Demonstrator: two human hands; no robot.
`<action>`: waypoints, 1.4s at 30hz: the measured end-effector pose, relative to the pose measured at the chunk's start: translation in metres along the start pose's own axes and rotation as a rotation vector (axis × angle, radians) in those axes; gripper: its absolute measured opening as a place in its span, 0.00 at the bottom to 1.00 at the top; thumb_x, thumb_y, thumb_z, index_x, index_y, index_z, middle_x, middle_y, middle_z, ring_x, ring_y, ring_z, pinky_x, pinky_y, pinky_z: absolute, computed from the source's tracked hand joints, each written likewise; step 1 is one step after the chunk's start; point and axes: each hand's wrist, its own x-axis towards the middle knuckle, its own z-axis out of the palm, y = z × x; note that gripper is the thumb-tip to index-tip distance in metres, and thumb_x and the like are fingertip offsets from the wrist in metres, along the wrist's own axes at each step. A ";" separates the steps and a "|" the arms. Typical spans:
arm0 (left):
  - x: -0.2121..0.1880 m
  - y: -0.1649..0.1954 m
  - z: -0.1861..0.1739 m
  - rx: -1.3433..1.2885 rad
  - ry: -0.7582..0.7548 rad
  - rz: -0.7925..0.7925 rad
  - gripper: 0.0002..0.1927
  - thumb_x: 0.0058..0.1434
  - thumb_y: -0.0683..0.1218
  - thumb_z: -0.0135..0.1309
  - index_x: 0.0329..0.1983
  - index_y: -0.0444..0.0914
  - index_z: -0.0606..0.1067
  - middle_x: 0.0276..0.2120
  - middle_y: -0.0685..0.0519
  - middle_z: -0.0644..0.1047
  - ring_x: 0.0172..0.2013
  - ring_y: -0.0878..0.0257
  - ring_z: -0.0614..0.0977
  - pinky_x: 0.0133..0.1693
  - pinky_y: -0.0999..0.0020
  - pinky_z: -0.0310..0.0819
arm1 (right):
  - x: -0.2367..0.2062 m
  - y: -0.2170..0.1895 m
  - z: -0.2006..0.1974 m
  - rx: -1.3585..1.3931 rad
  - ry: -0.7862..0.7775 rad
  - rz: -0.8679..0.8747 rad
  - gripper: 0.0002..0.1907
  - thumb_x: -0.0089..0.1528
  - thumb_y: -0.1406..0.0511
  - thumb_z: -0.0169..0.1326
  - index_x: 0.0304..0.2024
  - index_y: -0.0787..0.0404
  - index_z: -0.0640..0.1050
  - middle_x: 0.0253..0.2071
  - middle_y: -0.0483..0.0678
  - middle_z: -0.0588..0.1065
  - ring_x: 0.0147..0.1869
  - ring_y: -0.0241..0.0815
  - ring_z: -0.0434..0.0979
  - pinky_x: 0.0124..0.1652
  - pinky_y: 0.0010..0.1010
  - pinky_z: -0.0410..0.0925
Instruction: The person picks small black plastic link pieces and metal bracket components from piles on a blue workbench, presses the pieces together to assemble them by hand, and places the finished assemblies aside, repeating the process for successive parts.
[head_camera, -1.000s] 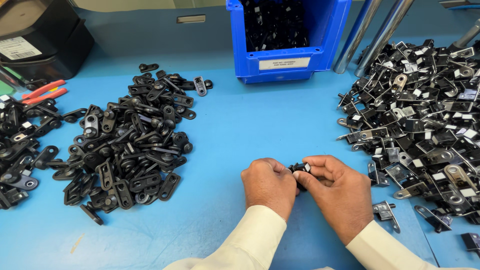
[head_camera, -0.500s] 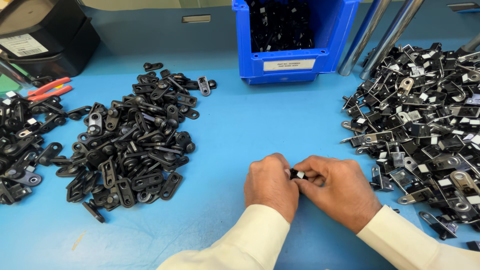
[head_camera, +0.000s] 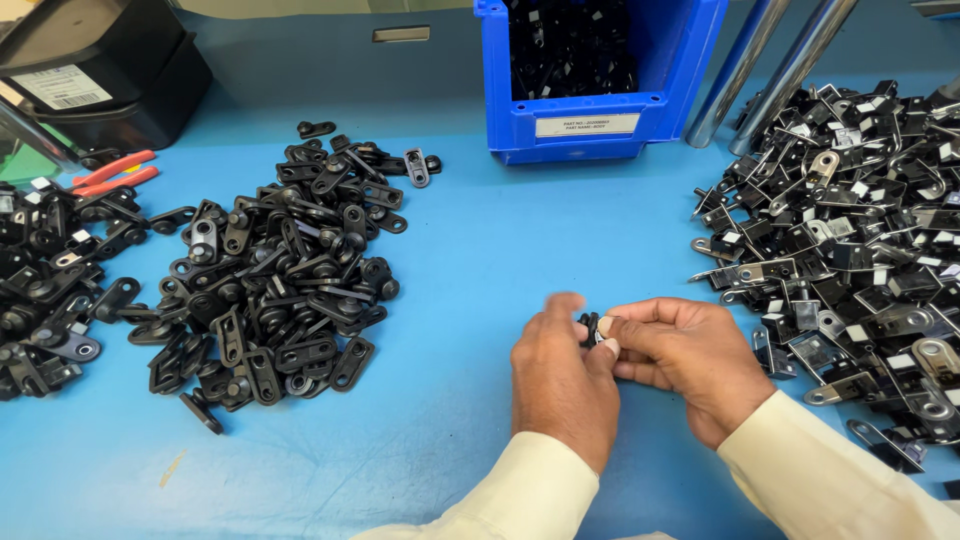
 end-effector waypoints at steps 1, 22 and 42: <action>0.001 0.003 -0.002 0.006 -0.056 -0.116 0.19 0.56 0.37 0.60 0.52 0.37 0.73 0.36 0.51 0.78 0.35 0.57 0.83 0.36 0.62 0.81 | 0.000 0.001 -0.001 0.005 -0.004 0.010 0.08 0.59 0.69 0.60 0.39 0.68 0.81 0.36 0.52 0.81 0.38 0.41 0.81 0.41 0.33 0.76; 0.000 0.009 -0.004 0.085 -0.030 -0.062 0.15 0.53 0.33 0.58 0.44 0.36 0.73 0.28 0.46 0.80 0.29 0.55 0.82 0.32 0.61 0.77 | -0.013 0.001 0.017 -0.001 0.061 -0.157 0.12 0.57 0.68 0.63 0.41 0.69 0.80 0.34 0.52 0.82 0.33 0.41 0.81 0.36 0.30 0.75; 0.023 0.012 -0.031 -0.268 -0.236 -0.454 0.16 0.59 0.36 0.58 0.50 0.40 0.75 0.34 0.50 0.80 0.32 0.64 0.84 0.33 0.72 0.83 | 0.023 -0.007 -0.014 -0.021 -0.315 0.140 0.09 0.61 0.63 0.57 0.34 0.64 0.79 0.30 0.47 0.79 0.33 0.35 0.78 0.35 0.25 0.73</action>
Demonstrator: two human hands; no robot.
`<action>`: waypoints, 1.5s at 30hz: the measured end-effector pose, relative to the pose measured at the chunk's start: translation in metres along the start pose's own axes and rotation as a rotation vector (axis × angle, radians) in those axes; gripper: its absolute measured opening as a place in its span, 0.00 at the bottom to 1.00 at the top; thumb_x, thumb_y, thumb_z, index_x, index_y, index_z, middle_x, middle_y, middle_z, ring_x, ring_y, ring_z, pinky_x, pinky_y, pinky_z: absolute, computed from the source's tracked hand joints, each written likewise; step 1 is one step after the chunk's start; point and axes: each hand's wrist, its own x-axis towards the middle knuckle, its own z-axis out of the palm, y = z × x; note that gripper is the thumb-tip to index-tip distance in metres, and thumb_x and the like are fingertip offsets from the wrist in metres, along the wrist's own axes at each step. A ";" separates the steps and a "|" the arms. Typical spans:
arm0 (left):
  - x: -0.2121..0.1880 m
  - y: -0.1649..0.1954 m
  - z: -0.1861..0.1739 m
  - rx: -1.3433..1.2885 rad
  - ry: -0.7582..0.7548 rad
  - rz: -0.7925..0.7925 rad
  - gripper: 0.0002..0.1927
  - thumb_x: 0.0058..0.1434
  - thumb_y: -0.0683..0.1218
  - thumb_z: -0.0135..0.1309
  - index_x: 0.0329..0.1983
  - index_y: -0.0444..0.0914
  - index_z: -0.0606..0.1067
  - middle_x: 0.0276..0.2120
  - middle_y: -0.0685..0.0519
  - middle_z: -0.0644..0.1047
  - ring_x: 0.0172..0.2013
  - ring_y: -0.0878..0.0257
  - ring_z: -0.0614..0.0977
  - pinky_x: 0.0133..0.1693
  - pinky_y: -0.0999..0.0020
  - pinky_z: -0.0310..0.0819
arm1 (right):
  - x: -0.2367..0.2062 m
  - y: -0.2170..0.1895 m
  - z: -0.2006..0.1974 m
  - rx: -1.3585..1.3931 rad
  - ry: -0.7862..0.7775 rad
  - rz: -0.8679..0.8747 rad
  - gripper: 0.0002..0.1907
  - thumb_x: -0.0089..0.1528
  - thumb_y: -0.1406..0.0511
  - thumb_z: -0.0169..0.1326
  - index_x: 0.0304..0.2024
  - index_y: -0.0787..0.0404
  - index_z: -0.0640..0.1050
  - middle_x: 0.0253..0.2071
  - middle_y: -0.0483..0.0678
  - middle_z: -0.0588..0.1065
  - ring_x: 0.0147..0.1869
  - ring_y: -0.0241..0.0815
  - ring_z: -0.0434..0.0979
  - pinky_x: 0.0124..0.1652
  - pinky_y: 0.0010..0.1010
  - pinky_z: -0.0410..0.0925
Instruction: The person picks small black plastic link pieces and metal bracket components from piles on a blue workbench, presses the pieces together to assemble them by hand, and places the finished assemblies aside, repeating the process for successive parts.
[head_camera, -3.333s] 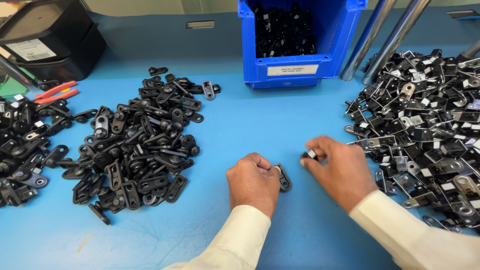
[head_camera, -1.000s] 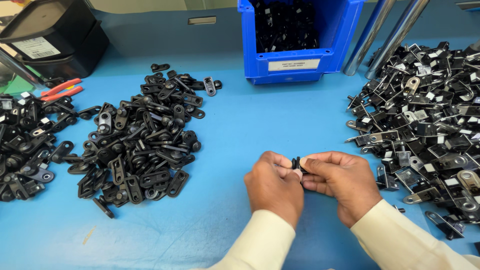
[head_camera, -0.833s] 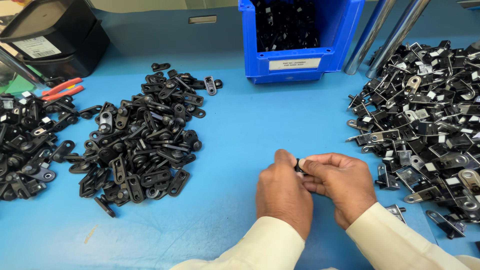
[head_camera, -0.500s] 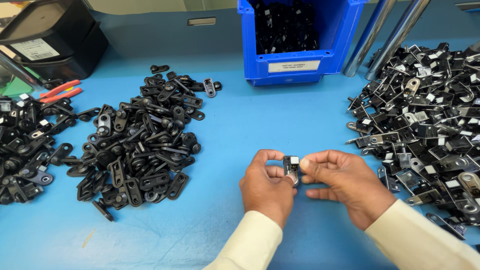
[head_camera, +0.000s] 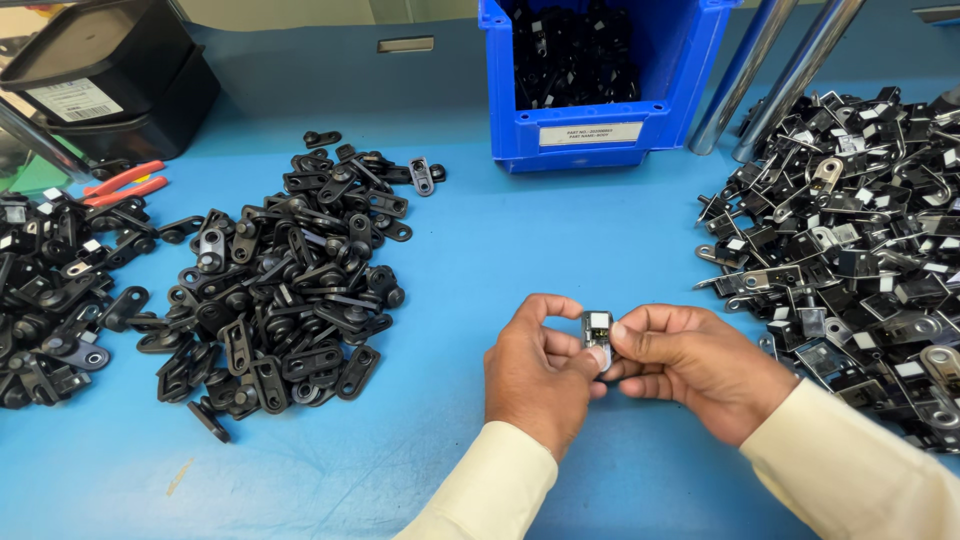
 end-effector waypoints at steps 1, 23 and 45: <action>0.000 -0.001 0.000 0.063 0.004 0.038 0.18 0.59 0.35 0.57 0.52 0.41 0.75 0.34 0.51 0.80 0.32 0.65 0.83 0.33 0.72 0.83 | -0.003 0.002 0.005 0.003 0.076 -0.020 0.08 0.61 0.64 0.57 0.34 0.63 0.78 0.31 0.47 0.79 0.33 0.36 0.79 0.35 0.26 0.73; -0.002 0.001 -0.003 -0.158 0.066 -0.047 0.16 0.59 0.35 0.59 0.50 0.41 0.78 0.31 0.54 0.80 0.28 0.67 0.82 0.30 0.73 0.82 | -0.041 0.016 0.041 -0.159 0.273 -0.194 0.10 0.61 0.62 0.58 0.42 0.61 0.82 0.36 0.47 0.84 0.37 0.36 0.84 0.35 0.31 0.75; -0.005 0.010 0.019 -0.583 0.070 -0.182 0.18 0.58 0.36 0.58 0.47 0.40 0.66 0.37 0.48 0.77 0.38 0.60 0.83 0.42 0.69 0.82 | -0.029 0.009 0.022 0.022 0.270 -0.253 0.09 0.62 0.65 0.59 0.40 0.66 0.82 0.36 0.49 0.82 0.39 0.38 0.81 0.35 0.31 0.73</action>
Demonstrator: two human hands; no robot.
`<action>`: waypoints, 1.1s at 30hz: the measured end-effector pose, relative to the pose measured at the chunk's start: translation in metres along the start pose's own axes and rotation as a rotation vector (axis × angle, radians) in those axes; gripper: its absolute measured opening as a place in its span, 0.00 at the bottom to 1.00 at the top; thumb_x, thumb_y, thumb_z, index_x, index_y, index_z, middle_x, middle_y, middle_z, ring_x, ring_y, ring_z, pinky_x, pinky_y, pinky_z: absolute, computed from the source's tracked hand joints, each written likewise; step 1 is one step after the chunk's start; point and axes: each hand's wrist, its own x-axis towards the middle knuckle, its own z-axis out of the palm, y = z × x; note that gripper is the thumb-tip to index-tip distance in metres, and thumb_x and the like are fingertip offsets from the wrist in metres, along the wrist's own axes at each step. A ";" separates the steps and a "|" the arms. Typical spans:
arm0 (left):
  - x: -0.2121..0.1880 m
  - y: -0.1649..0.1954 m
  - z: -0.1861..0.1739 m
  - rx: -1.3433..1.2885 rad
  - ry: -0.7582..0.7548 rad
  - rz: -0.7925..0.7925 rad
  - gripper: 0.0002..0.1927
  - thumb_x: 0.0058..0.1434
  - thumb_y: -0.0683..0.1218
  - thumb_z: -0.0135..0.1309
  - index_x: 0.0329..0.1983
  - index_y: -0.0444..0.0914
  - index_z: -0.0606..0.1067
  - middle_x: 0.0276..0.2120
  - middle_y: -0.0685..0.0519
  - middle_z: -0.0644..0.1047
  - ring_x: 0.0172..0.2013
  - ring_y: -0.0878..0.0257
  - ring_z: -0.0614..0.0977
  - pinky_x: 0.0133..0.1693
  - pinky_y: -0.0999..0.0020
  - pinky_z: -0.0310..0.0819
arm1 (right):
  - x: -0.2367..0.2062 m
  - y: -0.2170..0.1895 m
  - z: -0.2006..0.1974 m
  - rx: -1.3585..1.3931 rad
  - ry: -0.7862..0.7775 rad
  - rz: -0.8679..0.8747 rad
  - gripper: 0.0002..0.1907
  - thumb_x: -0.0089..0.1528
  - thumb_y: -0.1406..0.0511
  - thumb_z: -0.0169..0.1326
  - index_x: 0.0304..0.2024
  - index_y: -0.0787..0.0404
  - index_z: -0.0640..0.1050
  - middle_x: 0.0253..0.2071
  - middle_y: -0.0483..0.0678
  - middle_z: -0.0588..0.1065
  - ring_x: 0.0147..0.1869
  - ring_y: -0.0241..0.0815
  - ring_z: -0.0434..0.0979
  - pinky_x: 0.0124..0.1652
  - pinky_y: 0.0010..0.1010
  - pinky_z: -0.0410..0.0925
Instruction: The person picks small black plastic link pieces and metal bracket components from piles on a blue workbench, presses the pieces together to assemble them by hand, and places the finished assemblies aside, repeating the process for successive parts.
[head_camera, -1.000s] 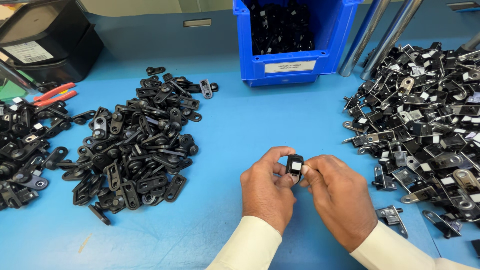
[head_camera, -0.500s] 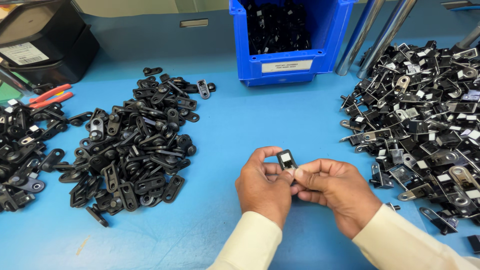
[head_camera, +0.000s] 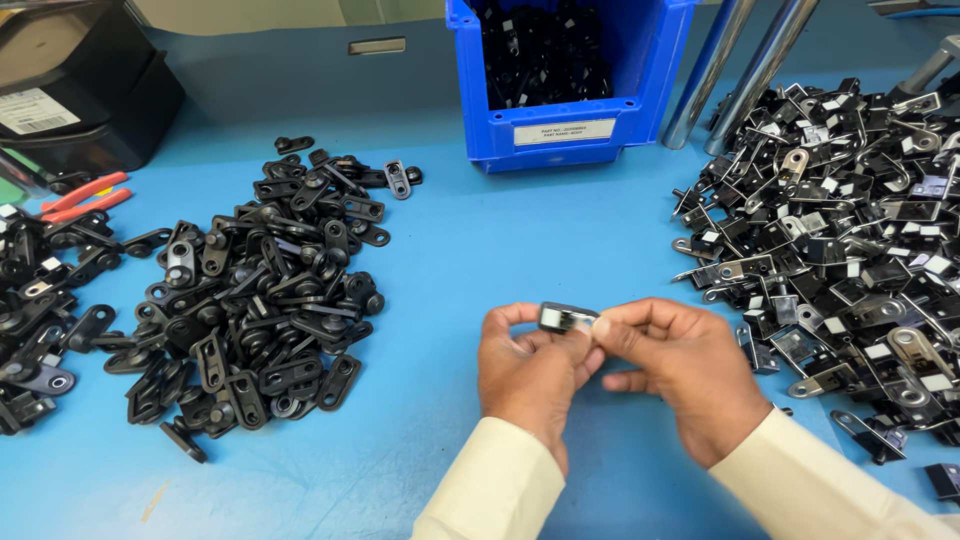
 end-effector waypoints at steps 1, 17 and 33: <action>0.001 0.001 -0.003 0.045 -0.043 -0.019 0.18 0.59 0.38 0.60 0.49 0.39 0.66 0.39 0.49 0.77 0.39 0.61 0.83 0.44 0.69 0.81 | 0.004 -0.003 -0.005 -0.016 0.011 0.004 0.09 0.61 0.66 0.58 0.39 0.66 0.81 0.36 0.48 0.82 0.40 0.38 0.81 0.35 0.32 0.73; -0.001 0.000 -0.005 0.312 0.004 0.032 0.16 0.58 0.45 0.63 0.48 0.35 0.79 0.38 0.50 0.83 0.37 0.63 0.84 0.43 0.71 0.81 | 0.013 0.003 -0.012 0.028 0.022 0.117 0.08 0.62 0.66 0.59 0.38 0.67 0.80 0.35 0.52 0.81 0.39 0.40 0.82 0.38 0.30 0.75; 0.009 -0.012 -0.017 -0.103 -0.085 -0.181 0.16 0.62 0.48 0.61 0.46 0.32 0.76 0.37 0.50 0.81 0.40 0.64 0.84 0.48 0.71 0.82 | -0.009 -0.014 0.013 0.122 0.110 0.133 0.10 0.63 0.67 0.57 0.45 0.66 0.79 0.39 0.51 0.80 0.43 0.40 0.79 0.43 0.32 0.73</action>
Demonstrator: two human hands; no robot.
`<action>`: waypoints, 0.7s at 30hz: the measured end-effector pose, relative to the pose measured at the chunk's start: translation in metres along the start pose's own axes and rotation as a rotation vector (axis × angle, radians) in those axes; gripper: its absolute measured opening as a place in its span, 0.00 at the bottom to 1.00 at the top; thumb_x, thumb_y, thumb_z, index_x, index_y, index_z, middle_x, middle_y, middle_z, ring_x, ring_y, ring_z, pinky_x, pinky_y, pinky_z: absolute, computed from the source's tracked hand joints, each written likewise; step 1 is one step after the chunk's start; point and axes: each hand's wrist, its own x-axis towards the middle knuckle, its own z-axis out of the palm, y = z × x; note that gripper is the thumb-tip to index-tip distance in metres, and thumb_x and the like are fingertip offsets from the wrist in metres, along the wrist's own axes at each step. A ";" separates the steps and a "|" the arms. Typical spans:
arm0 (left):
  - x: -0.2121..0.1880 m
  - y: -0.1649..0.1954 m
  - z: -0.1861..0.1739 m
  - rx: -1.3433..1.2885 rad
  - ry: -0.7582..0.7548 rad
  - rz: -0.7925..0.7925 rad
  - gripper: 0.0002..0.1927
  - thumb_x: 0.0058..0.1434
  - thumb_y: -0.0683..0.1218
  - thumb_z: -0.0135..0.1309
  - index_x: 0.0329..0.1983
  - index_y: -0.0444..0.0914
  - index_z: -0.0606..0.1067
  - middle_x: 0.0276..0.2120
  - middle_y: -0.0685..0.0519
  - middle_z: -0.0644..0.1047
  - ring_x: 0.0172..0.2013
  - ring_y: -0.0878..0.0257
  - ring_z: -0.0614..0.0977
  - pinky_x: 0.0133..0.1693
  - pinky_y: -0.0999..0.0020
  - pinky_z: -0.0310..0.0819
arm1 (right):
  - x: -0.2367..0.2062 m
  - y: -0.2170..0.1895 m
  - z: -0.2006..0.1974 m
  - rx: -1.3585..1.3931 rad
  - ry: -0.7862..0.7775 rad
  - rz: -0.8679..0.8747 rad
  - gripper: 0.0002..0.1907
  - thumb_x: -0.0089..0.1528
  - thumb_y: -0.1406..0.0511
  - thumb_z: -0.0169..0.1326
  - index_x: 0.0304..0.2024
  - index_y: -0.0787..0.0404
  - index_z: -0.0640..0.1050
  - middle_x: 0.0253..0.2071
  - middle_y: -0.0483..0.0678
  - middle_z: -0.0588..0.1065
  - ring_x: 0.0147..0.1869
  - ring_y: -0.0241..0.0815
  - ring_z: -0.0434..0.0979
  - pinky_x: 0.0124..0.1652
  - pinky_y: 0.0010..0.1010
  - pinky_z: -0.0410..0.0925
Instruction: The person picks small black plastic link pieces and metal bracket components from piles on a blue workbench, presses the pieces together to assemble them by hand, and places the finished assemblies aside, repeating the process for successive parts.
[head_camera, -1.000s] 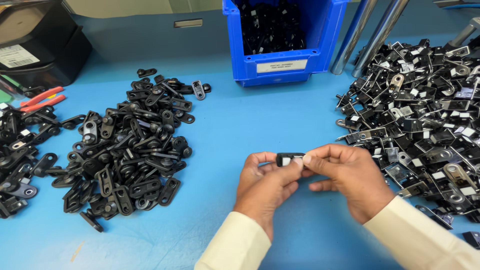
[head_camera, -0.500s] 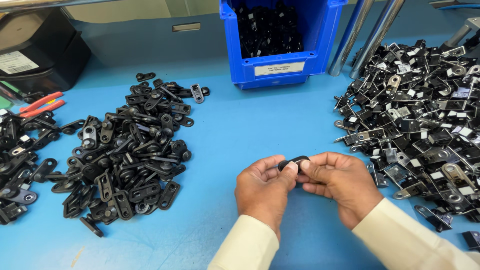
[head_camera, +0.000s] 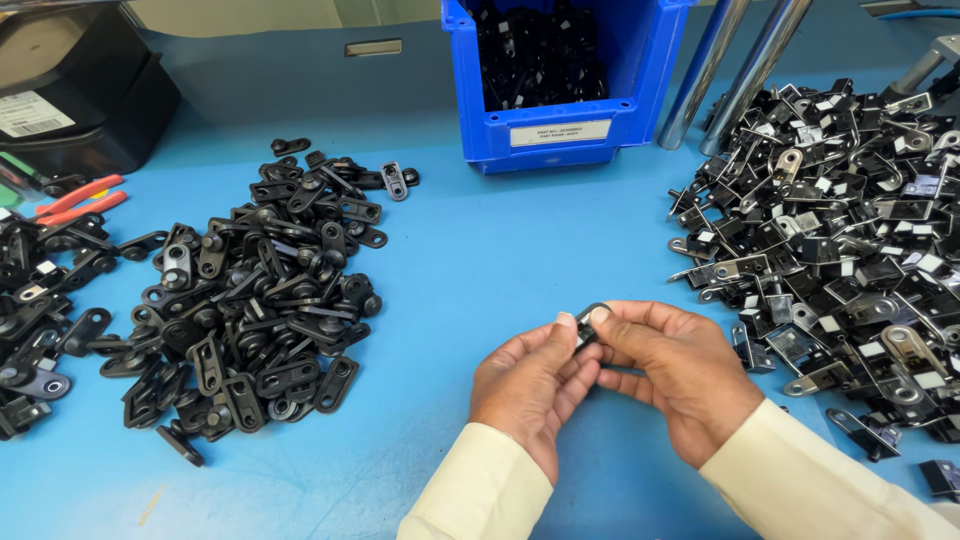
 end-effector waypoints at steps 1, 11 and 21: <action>-0.001 -0.001 0.001 0.026 0.021 0.014 0.16 0.61 0.47 0.62 0.46 0.32 0.76 0.37 0.50 0.80 0.40 0.63 0.84 0.48 0.71 0.83 | 0.002 0.002 0.001 0.004 0.012 -0.028 0.10 0.62 0.69 0.58 0.45 0.67 0.79 0.39 0.52 0.80 0.42 0.42 0.79 0.43 0.32 0.73; -0.006 0.003 0.002 0.088 0.113 0.036 0.16 0.61 0.50 0.62 0.45 0.34 0.77 0.37 0.49 0.82 0.38 0.63 0.85 0.47 0.68 0.84 | -0.005 0.000 -0.003 -0.034 -0.007 0.043 0.11 0.62 0.67 0.56 0.47 0.65 0.78 0.40 0.53 0.82 0.43 0.41 0.82 0.47 0.32 0.75; 0.005 0.002 -0.012 0.092 0.028 -0.131 0.18 0.60 0.56 0.60 0.41 0.38 0.75 0.36 0.53 0.80 0.39 0.63 0.85 0.47 0.65 0.83 | 0.019 -0.008 -0.010 -0.138 -0.125 0.054 0.13 0.62 0.64 0.57 0.44 0.67 0.80 0.37 0.51 0.80 0.40 0.40 0.81 0.43 0.33 0.76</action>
